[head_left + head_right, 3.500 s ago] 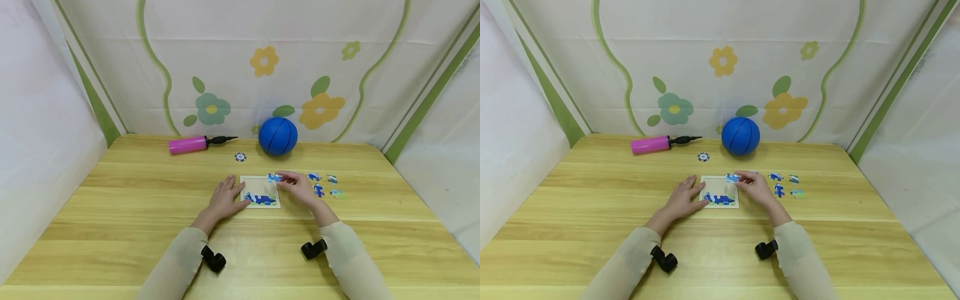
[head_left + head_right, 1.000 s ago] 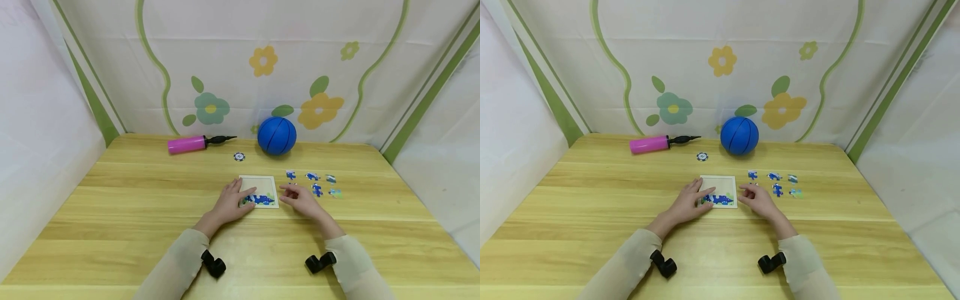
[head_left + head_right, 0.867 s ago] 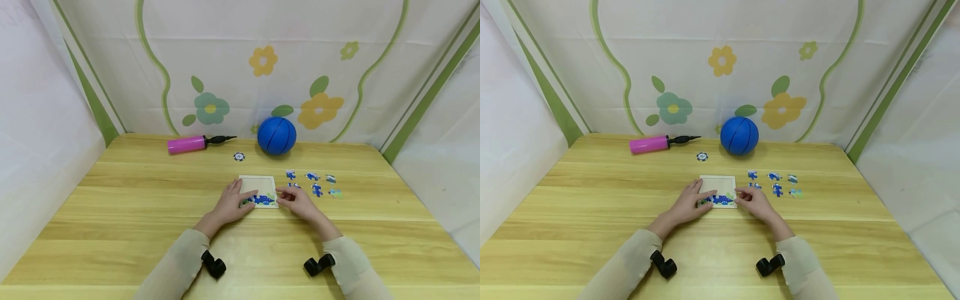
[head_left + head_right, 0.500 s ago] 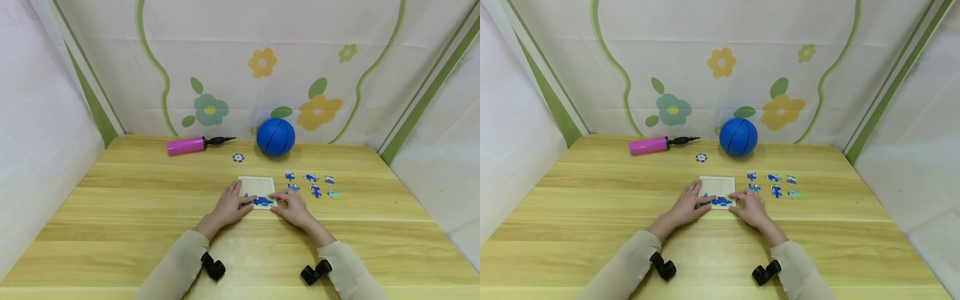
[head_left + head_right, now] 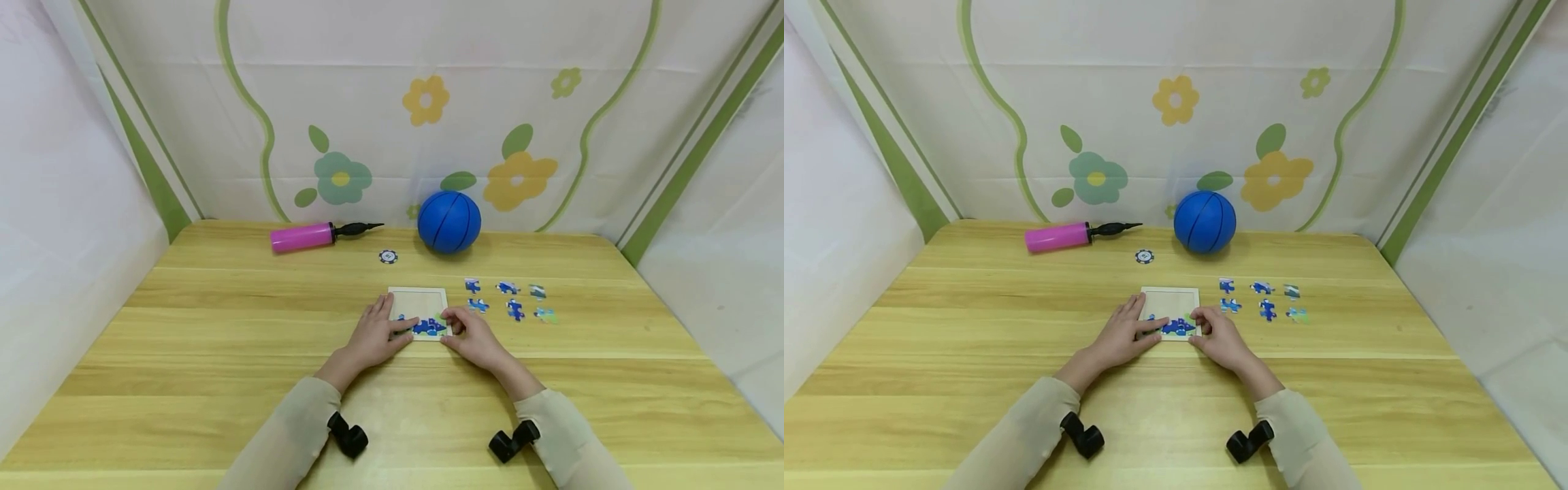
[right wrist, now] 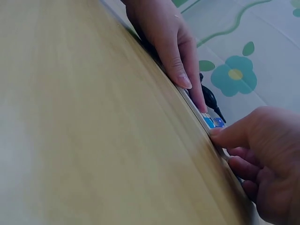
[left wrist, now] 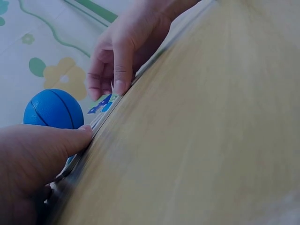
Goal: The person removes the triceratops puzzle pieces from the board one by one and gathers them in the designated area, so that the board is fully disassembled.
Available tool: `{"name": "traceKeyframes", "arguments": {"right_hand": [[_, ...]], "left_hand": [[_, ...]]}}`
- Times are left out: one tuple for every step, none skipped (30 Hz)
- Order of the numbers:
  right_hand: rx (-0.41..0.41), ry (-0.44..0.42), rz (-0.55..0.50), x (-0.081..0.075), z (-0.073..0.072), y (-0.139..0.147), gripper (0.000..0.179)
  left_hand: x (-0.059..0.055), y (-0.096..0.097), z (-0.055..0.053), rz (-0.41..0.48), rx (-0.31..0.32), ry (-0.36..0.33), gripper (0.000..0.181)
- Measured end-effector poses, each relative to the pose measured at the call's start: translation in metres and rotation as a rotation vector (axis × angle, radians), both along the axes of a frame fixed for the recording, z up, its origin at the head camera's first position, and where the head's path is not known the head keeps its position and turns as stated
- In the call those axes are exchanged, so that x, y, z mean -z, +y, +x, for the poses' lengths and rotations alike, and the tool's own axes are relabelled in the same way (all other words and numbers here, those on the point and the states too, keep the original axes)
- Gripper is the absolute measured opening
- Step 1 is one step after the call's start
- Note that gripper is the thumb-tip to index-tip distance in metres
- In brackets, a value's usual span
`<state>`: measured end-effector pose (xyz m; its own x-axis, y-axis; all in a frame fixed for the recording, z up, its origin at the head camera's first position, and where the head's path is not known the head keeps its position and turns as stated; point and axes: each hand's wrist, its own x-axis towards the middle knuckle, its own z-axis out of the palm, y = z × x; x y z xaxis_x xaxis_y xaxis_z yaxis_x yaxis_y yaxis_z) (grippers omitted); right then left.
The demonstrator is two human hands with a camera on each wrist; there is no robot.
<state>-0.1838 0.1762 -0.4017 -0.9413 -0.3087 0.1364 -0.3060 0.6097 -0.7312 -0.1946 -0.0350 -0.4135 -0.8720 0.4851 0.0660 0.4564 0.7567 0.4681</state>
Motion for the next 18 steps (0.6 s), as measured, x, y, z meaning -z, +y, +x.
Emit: {"name": "traceKeyframes", "arguments": {"right_hand": [[0.001, -0.019, -0.022, -0.005, 0.003, -0.002, 0.031], [0.001, -0.036, -0.045, -0.009, 0.005, -0.004, 0.031], [0.008, -0.058, -0.064, -0.011, 0.005, -0.004, 0.031], [0.014, -0.075, -0.081, -0.012, 0.006, -0.005, 0.031], [0.019, -0.086, -0.091, -0.013, 0.006, -0.005, 0.031], [0.021, -0.086, -0.093, -0.009, 0.004, -0.003, 0.031], [0.022, -0.089, -0.094, -0.004, 0.001, -0.001, 0.031], [0.021, -0.089, -0.099, 0.001, -0.002, 0.001, 0.031], [0.022, -0.088, -0.097, 0.005, -0.004, 0.003, 0.031], [0.019, -0.083, -0.091, 0.008, -0.005, 0.004, 0.03], [0.016, -0.079, -0.085, 0.009, -0.005, 0.004, 0.03], [0.019, -0.079, -0.079, 0.01, -0.006, 0.004, 0.03], [0.021, -0.08, -0.078, 0.01, -0.006, 0.005, 0.03], [0.022, -0.081, -0.076, 0.011, -0.006, 0.005, 0.03], [0.027, -0.084, -0.07, 0.011, -0.006, 0.005, 0.029], [0.034, -0.087, -0.065, 0.011, -0.006, 0.005, 0.029], [0.039, -0.089, -0.059, 0.01, -0.007, 0.004, 0.029], [0.046, -0.092, -0.053, 0.01, -0.007, 0.004, 0.029]], "left_hand": [[0.0, 0.0, 0.0, 0.002, 0.001, 0.001, 0.036], [0.0, 0.0, 0.0, 0.003, 0.001, 0.002, 0.036], [0.0, 0.0, 0.0, 0.004, 0.001, 0.002, 0.036], [0.0, 0.0, 0.0, 0.004, 0.002, 0.0, 0.036], [0.0, 0.0, 0.0, 0.003, 0.002, 0.0, 0.036], [0.0, 0.0, 0.0, 0.005, 0.003, -0.002, 0.036], [0.0, 0.0, 0.0, 0.005, 0.003, -0.004, 0.036], [0.0, 0.0, 0.0, 0.004, 0.003, -0.007, 0.036], [0.0, 0.0, 0.0, 0.003, 0.003, -0.009, 0.036], [0.0, 0.0, 0.001, 0.002, 0.003, -0.009, 0.036], [0.0, -0.001, 0.001, 0.001, 0.004, -0.008, 0.036], [0.0, -0.001, 0.001, 0.001, 0.005, -0.008, 0.036], [0.0, -0.001, 0.001, 0.001, 0.006, -0.007, 0.036], [0.0, -0.001, 0.001, 0.0, 0.007, -0.007, 0.036], [0.0, -0.001, 0.001, 0.0, 0.007, -0.007, 0.036], [0.0, -0.001, 0.001, -0.001, 0.009, -0.006, 0.036], [0.0, -0.001, 0.001, 0.001, 0.01, -0.007, 0.036], [0.0, -0.001, 0.001, 0.001, 0.011, -0.007, 0.036]]}}
